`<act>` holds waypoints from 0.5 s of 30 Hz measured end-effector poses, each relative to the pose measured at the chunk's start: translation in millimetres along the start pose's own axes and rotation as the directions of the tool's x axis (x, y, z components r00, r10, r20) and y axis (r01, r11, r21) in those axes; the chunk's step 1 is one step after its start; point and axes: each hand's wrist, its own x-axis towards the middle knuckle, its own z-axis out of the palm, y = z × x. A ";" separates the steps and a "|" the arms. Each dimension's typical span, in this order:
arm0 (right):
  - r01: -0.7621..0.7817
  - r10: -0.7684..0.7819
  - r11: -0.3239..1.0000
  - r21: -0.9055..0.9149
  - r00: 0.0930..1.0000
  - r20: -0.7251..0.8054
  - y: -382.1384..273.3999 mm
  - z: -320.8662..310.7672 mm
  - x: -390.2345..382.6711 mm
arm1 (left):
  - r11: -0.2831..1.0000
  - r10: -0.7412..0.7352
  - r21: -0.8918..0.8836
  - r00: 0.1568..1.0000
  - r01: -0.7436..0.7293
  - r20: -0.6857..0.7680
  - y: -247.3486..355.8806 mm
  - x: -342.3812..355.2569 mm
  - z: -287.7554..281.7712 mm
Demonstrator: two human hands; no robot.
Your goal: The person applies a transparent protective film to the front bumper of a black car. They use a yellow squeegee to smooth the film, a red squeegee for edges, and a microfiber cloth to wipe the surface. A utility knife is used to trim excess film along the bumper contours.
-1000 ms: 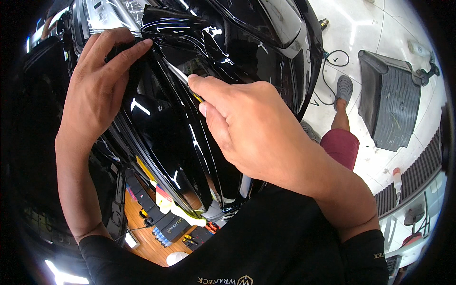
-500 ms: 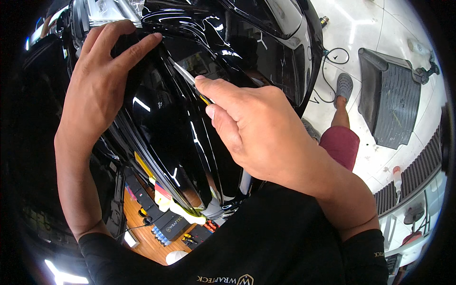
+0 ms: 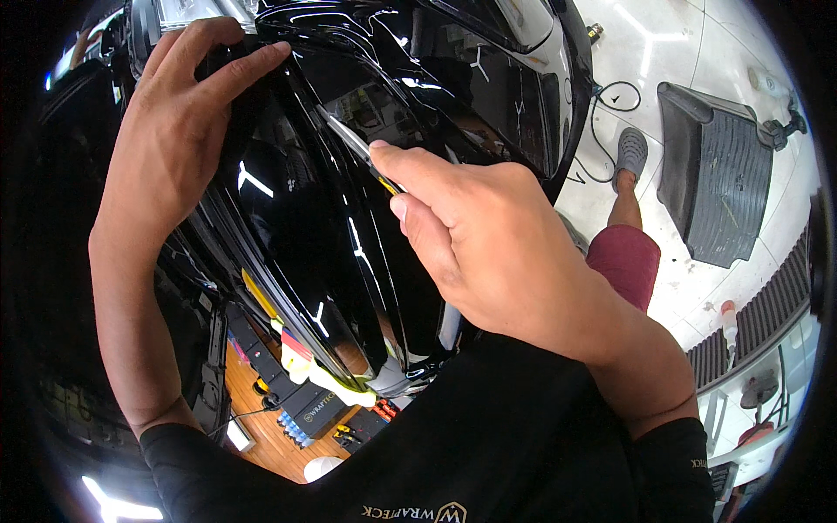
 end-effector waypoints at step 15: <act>-0.067 0.068 0.997 0.040 0.997 -0.030 -0.4 12.3 -28.7 | 1.000 -0.018 0.026 1.000 0.018 -0.009 3.7 -4.2 4.2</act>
